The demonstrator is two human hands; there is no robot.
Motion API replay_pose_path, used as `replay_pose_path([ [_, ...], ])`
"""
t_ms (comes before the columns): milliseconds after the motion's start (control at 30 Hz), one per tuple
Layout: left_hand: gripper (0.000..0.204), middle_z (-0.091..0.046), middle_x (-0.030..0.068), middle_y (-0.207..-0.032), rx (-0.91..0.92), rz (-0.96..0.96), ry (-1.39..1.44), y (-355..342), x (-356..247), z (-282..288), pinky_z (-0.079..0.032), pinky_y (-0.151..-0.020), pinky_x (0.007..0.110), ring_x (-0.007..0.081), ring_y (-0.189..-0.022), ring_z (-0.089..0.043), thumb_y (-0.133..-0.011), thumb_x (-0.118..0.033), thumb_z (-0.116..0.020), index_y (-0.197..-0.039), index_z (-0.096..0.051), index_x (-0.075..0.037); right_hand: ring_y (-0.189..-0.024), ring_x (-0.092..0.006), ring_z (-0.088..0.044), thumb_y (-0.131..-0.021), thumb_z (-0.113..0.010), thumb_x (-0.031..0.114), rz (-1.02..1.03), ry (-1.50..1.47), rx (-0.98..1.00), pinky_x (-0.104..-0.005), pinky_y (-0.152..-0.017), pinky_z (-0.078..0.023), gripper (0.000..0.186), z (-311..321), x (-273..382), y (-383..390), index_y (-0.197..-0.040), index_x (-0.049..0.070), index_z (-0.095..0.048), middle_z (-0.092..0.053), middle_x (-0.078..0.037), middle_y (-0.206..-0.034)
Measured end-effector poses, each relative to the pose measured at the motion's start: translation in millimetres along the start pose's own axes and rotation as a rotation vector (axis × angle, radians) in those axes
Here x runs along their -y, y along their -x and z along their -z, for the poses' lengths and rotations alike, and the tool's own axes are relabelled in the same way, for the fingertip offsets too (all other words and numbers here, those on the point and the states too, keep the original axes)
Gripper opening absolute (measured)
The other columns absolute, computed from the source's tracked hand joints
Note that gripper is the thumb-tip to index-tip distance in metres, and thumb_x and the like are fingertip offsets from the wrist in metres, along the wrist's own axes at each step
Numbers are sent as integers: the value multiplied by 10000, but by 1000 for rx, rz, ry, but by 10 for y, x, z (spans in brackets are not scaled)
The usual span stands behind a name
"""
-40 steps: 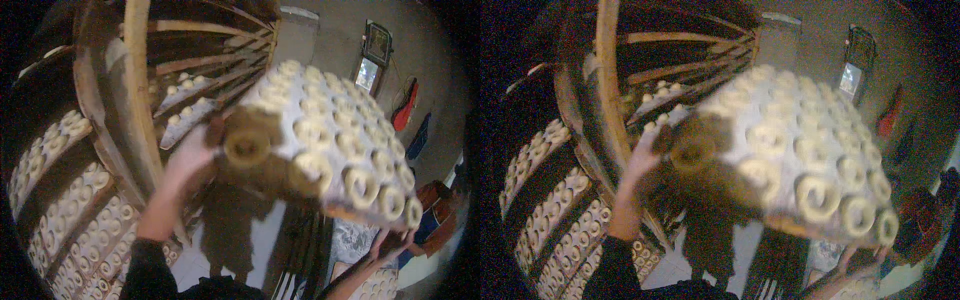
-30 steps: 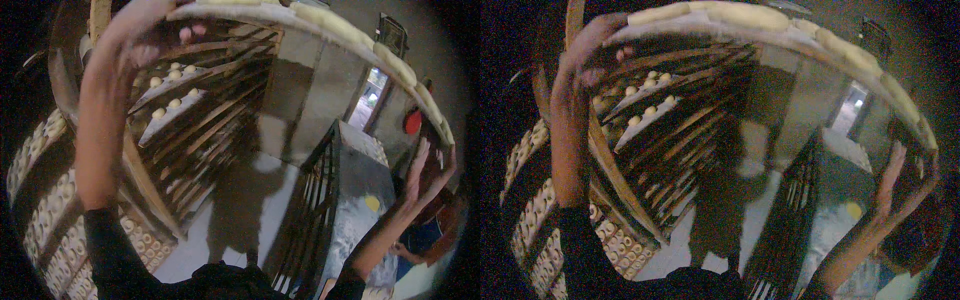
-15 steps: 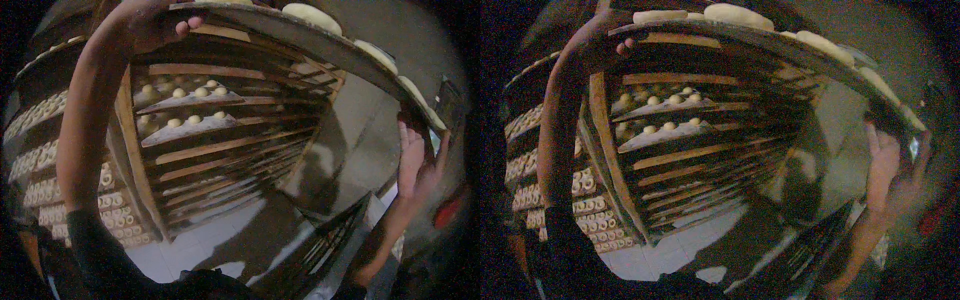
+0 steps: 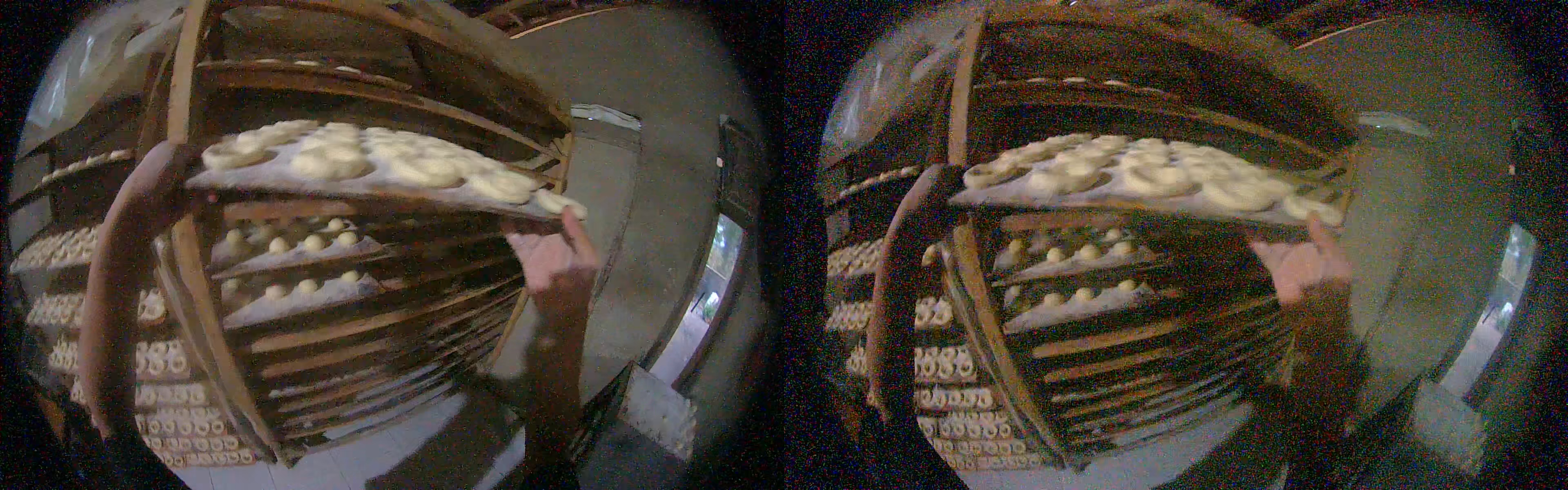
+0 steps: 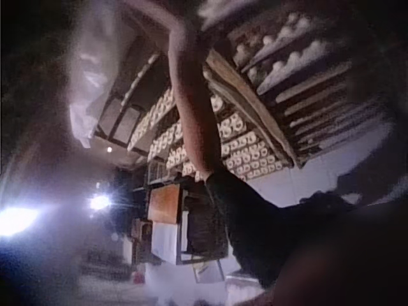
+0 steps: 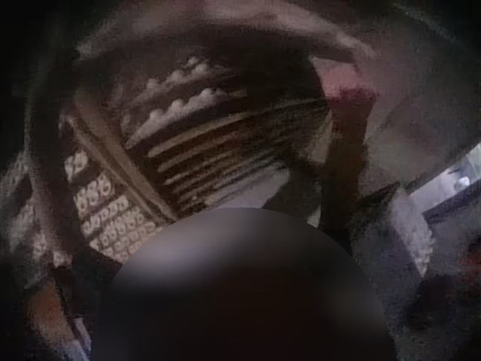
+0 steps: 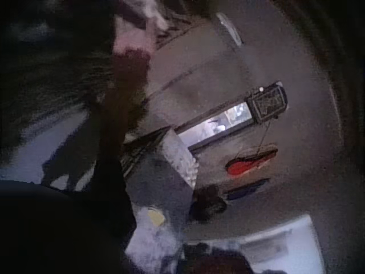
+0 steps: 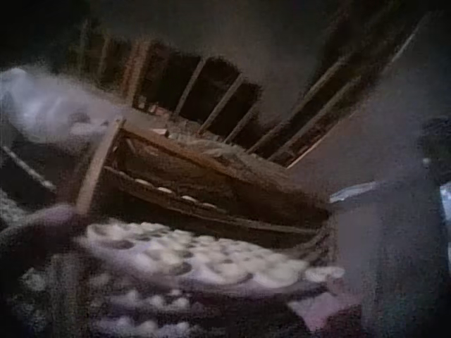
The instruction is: The person shapes small dough pieces into ring forms by hand and places them on a wooden board. They repeatedly pick up dough, roll it into a ring, and arrange the rings on the board, then carry the board to a wooden rack and place it among other boards.
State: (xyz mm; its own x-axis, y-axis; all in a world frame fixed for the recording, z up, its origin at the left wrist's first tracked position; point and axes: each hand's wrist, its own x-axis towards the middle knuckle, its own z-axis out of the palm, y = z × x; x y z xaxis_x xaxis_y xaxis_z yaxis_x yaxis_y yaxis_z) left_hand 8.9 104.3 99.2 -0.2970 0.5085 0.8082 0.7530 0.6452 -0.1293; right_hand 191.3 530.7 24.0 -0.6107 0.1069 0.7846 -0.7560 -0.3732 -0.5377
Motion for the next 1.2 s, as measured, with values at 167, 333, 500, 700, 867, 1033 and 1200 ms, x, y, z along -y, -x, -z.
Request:
replay_pose_path([
  [167,535,-622,155,-1025,130,129,-53,45,102,-23,-504,-776,366,324,-906,-617,-593,-75,-779,-1085,-576,-17,-1287,-333,-427,-941,-466,370,-55,-44,-26,-510,-1109,-298,595,75,-79,16,-1368,-22,-332,-438,-185,-1375],
  [333,465,-645,140,-879,-61,48,68,121,106,-49,-499,-739,350,278,-821,-632,-614,-53,-765,-1039,-588,16,-1223,-401,-482,-827,-553,299,-119,-20,-37,-556,-1089,-298,630,331,-92,52,-1338,-31,-391,-464,-190,-1365],
  [500,355,-640,104,-776,-118,-108,119,93,111,-47,-505,-689,341,279,-738,-633,-674,-30,-731,-1008,-614,3,-1204,-400,-498,-817,-577,297,-80,96,-33,-565,-1084,-302,620,350,-146,105,-1319,-32,-419,-514,-189,-1317],
  [700,249,-621,87,-820,-132,512,1066,76,96,-135,-505,-710,367,238,-796,-614,-798,-187,-691,-977,-600,-42,-1053,-320,-579,-867,-592,260,-102,-226,-106,-549,-1018,-388,376,-13,-262,-57,-1148,15,-545,-601,-148,-1151],
  [867,321,-599,138,-969,-207,284,568,108,-129,-144,-519,-767,377,242,-881,-606,-855,-214,-638,-1084,-551,-6,-1124,-285,-536,-910,-545,185,185,-147,-196,-420,-1023,-412,306,11,-197,-328,-1147,-8,-544,-583,-159,-1178],
  [1033,388,-575,192,-1063,-359,163,458,77,-455,-124,-537,-804,373,252,-954,-602,-902,-225,-602,-1168,-519,44,-1035,-218,-597,-986,-417,189,620,2000,-185,-343,-1049,-382,317,151,-123,-452,-1166,-39,-543,-681,-133,-951],
  [1200,442,-563,208,-1122,-334,171,395,-34,-587,-91,-527,-847,372,266,-1009,-588,-912,-254,-601,-1237,-478,21,-966,-224,-645,-976,-416,249,589,2675,-201,-387,-1101,-298,302,380,-272,-788,-1072,106,-664,-704,-97,-801],
])
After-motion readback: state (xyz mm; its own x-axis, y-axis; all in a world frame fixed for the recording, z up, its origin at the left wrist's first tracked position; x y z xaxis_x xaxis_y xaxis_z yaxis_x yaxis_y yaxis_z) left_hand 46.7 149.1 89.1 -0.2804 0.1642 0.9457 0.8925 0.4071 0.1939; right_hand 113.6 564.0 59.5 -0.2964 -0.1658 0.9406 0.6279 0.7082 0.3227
